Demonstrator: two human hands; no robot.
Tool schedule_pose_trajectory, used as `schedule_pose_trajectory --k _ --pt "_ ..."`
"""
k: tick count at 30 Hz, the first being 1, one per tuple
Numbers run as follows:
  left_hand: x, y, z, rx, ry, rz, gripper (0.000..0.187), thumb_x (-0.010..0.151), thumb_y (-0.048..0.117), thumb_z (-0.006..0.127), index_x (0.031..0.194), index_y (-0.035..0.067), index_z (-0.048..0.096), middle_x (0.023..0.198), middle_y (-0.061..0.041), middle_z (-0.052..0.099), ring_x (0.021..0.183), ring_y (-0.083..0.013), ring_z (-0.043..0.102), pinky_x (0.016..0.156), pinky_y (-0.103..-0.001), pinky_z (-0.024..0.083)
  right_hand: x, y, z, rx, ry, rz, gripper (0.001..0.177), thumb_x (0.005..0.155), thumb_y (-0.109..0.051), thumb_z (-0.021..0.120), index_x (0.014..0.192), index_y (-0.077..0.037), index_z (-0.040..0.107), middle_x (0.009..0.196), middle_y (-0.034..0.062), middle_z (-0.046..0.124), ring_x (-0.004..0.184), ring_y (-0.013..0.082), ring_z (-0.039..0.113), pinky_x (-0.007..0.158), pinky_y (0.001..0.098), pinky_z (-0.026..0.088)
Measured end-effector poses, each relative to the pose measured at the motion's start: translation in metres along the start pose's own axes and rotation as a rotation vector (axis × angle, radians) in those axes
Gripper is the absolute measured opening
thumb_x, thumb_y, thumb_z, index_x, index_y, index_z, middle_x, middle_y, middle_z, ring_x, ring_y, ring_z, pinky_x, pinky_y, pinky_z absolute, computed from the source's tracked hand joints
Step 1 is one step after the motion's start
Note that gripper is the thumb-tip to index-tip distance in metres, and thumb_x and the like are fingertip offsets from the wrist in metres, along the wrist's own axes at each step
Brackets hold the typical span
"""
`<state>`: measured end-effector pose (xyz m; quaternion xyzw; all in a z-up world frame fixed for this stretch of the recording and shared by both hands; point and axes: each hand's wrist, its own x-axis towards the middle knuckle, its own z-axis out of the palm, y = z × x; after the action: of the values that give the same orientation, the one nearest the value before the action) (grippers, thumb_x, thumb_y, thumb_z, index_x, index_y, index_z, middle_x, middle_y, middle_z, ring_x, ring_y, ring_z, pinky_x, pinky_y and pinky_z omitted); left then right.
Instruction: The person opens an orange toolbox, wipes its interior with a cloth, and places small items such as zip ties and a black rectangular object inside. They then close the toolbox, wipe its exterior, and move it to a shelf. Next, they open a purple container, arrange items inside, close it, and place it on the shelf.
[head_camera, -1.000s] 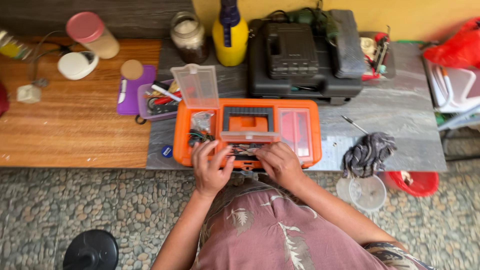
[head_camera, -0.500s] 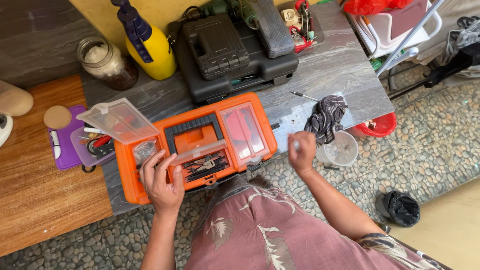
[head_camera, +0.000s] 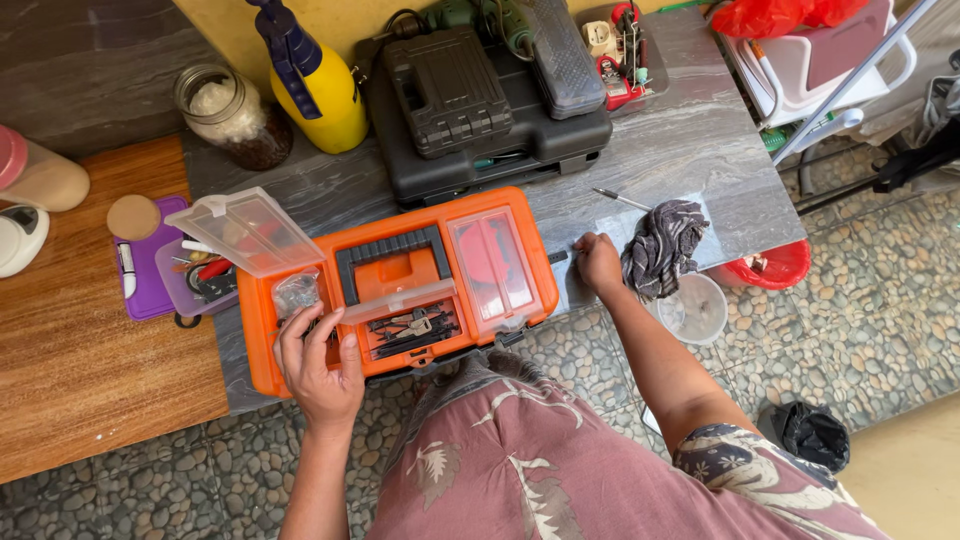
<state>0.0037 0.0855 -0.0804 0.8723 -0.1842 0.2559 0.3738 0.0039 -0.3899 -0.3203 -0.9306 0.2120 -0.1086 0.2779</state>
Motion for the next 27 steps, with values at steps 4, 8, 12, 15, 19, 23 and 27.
schedule_pose_trajectory --k 4,8,12,15,19,23,27 --pt "-0.007 -0.001 -0.004 0.025 0.010 -0.024 0.031 0.104 0.028 0.066 0.129 0.009 0.069 0.136 -0.010 0.060 0.134 -0.0330 0.052 0.116 -0.047 0.042 -0.003 -0.026 0.003 -0.017 -0.171 -0.348 0.028 0.084 -0.004 0.068 0.110 -0.011 0.073 0.107 0.0170 0.064 0.101 0.0388 0.064 0.087 0.0444 0.054" --pt "-0.012 -0.003 -0.004 0.025 0.003 -0.013 0.035 0.103 0.027 0.067 0.132 0.008 0.067 0.137 -0.010 0.061 0.135 -0.0317 0.053 0.115 -0.047 0.042 -0.004 -0.044 0.006 -0.104 -0.202 -0.394 0.024 0.086 -0.006 0.068 0.109 -0.008 0.073 0.102 0.0181 0.063 0.101 0.0400 0.064 0.085 0.0448 0.053" --pt "-0.013 -0.003 -0.006 0.056 -0.006 -0.013 0.036 0.100 0.025 0.069 0.132 0.008 0.067 0.135 -0.011 0.061 0.133 -0.0332 0.053 0.114 -0.047 0.043 0.003 -0.040 0.007 -0.023 -0.099 -0.158 0.019 0.081 -0.005 0.069 0.100 -0.007 0.073 0.103 0.0190 0.062 0.096 0.0400 0.064 0.086 0.0450 0.054" --pt "-0.014 -0.002 -0.010 0.058 -0.001 -0.021 0.036 0.098 0.022 0.070 0.131 0.008 0.067 0.135 -0.012 0.061 0.132 -0.0348 0.053 0.113 -0.047 0.044 0.008 -0.030 0.009 0.039 -0.037 -0.115 0.019 0.082 -0.001 0.065 0.100 -0.005 0.071 0.104 0.0189 0.063 0.090 0.0389 0.066 0.080 0.0448 0.056" --pt "-0.016 -0.002 -0.017 0.043 0.044 -0.027 0.035 0.098 0.019 0.071 0.130 0.007 0.067 0.136 -0.013 0.061 0.130 -0.0352 0.055 0.113 -0.047 0.045 0.022 -0.020 0.002 0.077 -0.063 -0.073 0.019 0.083 -0.005 0.071 0.102 -0.005 0.071 0.096 0.0172 0.070 0.085 0.0344 0.071 0.078 0.0435 0.057" --pt "-0.022 -0.007 -0.029 0.045 0.093 -0.049 0.035 0.096 0.016 0.071 0.129 0.007 0.066 0.134 -0.012 0.063 0.127 -0.0345 0.058 0.110 -0.046 0.045 0.048 -0.035 -0.022 0.253 0.163 -0.220 0.019 0.086 -0.007 0.078 0.103 -0.005 0.072 0.093 0.0107 0.074 0.086 0.0241 0.070 0.080 0.0378 0.054" --pt "-0.035 -0.020 -0.040 0.031 0.170 -0.115 0.034 0.097 0.013 0.070 0.131 0.006 0.066 0.132 -0.012 0.063 0.125 -0.0330 0.059 0.108 -0.044 0.047 0.059 -0.094 -0.075 0.467 0.448 -0.121 0.019 0.095 -0.003 0.083 0.107 -0.003 0.068 0.096 0.0006 0.063 0.080 0.0093 0.051 0.072 0.0259 0.047"
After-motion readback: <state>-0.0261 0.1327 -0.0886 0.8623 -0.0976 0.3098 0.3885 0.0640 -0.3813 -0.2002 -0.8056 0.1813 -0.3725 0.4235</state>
